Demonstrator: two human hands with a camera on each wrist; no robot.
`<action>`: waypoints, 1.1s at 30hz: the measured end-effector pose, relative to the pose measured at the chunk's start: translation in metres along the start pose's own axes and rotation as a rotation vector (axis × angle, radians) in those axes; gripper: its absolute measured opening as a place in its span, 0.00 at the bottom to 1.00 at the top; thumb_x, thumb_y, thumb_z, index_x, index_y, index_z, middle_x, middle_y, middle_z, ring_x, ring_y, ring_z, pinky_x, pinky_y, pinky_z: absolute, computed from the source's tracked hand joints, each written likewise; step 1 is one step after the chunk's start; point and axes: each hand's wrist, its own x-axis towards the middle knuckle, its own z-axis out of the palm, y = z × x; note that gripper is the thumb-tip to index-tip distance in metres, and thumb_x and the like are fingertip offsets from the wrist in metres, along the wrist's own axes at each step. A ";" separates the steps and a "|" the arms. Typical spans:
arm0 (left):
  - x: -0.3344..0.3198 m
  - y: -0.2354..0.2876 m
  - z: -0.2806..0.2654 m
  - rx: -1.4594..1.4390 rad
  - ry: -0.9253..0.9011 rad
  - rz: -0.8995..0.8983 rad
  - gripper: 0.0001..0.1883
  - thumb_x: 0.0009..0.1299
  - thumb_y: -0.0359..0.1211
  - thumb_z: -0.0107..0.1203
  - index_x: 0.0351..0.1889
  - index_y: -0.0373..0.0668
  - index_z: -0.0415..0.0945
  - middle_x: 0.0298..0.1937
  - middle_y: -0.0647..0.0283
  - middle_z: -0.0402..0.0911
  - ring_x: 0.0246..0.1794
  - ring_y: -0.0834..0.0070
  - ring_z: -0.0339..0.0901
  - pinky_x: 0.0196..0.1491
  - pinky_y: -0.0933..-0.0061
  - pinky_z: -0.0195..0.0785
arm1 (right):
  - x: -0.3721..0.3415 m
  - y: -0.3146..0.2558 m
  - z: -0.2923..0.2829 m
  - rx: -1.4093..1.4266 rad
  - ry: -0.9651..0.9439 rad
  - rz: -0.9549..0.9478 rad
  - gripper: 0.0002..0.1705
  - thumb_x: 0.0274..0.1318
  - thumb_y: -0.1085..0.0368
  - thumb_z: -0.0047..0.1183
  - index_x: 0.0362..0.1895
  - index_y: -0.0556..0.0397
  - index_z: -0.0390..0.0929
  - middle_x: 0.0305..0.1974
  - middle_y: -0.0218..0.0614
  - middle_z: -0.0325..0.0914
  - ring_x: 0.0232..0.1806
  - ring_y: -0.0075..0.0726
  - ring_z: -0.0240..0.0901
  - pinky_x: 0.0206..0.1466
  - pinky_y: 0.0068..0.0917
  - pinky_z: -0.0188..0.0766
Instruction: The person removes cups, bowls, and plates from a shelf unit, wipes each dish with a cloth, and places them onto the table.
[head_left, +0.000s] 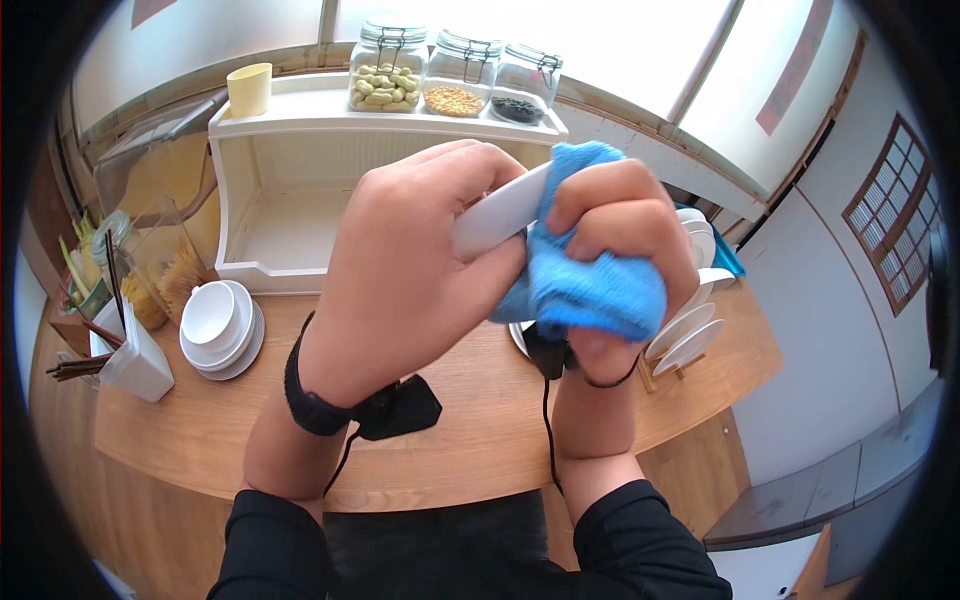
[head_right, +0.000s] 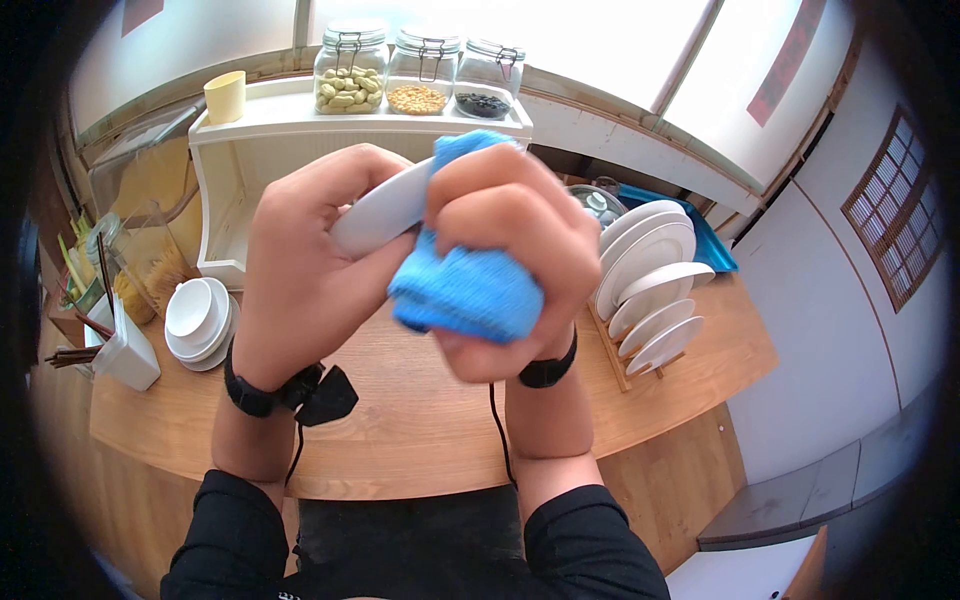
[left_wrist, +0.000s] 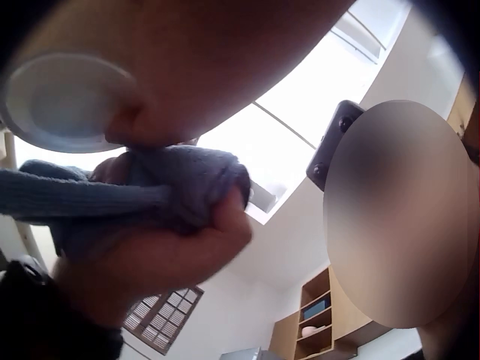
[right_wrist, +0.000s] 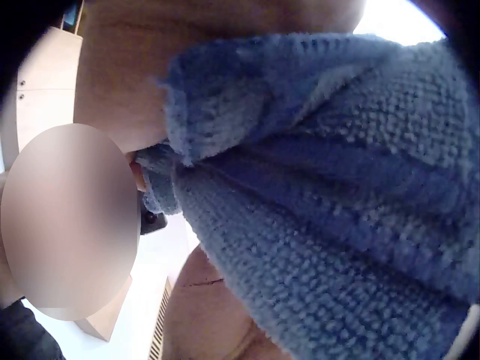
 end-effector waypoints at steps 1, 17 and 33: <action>0.001 -0.005 0.000 0.021 -0.010 0.031 0.10 0.65 0.21 0.67 0.45 0.35 0.86 0.38 0.65 0.88 0.39 0.83 0.82 0.43 0.77 0.75 | 0.001 -0.005 0.001 0.012 -0.030 0.010 0.22 0.34 0.53 0.67 0.34 0.53 0.80 0.36 0.42 0.82 0.31 0.38 0.78 0.35 0.29 0.72; 0.002 -0.009 -0.003 -0.155 -0.003 -0.082 0.09 0.68 0.22 0.68 0.45 0.35 0.85 0.41 0.70 0.87 0.42 0.86 0.80 0.44 0.80 0.74 | -0.004 0.005 0.001 0.029 -0.007 -0.005 0.26 0.50 0.42 0.67 0.36 0.53 0.81 0.35 0.41 0.83 0.32 0.33 0.78 0.37 0.26 0.72; 0.007 -0.007 0.002 -0.198 -0.020 0.128 0.10 0.65 0.19 0.69 0.44 0.33 0.84 0.43 0.61 0.89 0.41 0.82 0.83 0.43 0.78 0.77 | -0.008 -0.001 -0.012 0.169 0.135 0.053 0.38 0.65 0.28 0.62 0.40 0.54 0.78 0.40 0.44 0.80 0.35 0.29 0.72 0.41 0.28 0.70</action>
